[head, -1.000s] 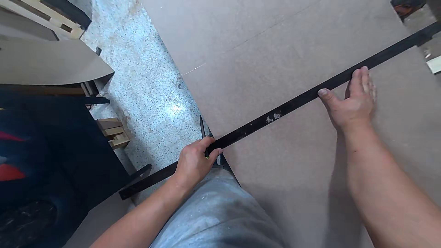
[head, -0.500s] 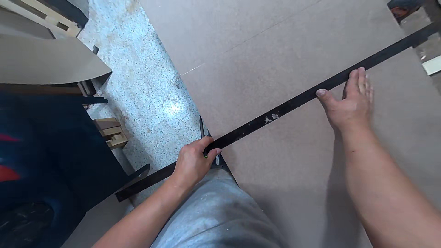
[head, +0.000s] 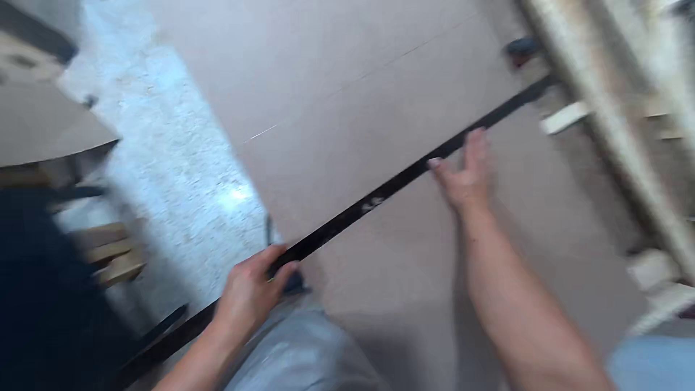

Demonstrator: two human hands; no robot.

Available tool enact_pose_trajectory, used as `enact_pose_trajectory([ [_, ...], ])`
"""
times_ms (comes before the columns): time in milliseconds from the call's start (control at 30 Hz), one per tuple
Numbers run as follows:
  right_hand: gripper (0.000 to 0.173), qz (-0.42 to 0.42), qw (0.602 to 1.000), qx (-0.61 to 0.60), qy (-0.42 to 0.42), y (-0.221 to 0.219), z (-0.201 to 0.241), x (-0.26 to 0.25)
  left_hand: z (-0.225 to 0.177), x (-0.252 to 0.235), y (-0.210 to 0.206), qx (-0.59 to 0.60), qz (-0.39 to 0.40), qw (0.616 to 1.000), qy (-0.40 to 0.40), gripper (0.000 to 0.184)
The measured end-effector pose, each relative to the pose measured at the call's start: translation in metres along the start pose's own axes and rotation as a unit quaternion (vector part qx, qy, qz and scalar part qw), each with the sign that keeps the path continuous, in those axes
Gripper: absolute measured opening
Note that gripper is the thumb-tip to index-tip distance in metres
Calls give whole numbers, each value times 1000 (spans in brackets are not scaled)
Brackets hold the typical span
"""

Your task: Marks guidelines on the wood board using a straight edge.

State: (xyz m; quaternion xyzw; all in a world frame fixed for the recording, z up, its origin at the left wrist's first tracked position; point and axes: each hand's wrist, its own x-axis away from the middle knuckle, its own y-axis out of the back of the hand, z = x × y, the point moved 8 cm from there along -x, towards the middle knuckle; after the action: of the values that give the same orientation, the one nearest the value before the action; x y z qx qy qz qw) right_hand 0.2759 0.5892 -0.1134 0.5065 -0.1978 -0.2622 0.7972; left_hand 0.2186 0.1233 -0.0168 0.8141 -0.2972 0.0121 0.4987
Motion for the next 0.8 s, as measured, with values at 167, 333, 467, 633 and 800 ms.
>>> enact_pose_trajectory([
  [167,117,9,1000,26,-14,1,-9,-4,4,-3,-7,17,58,998,-8,44],
  [333,122,33,998,51,-26,-5,-12,-7,4,-5,-8,17,75,997,6,46],
  [467,123,36,997,56,-25,-6,-12,-8,4,-6,-8,18,76,997,8,47],
  [633,123,36,998,49,-25,-5,-11,-9,2,-7,-8,22,70,997,7,46],
  [800,126,76,996,39,-31,-4,-9,-11,7,-11,4,-4,123,992,9,52],
])
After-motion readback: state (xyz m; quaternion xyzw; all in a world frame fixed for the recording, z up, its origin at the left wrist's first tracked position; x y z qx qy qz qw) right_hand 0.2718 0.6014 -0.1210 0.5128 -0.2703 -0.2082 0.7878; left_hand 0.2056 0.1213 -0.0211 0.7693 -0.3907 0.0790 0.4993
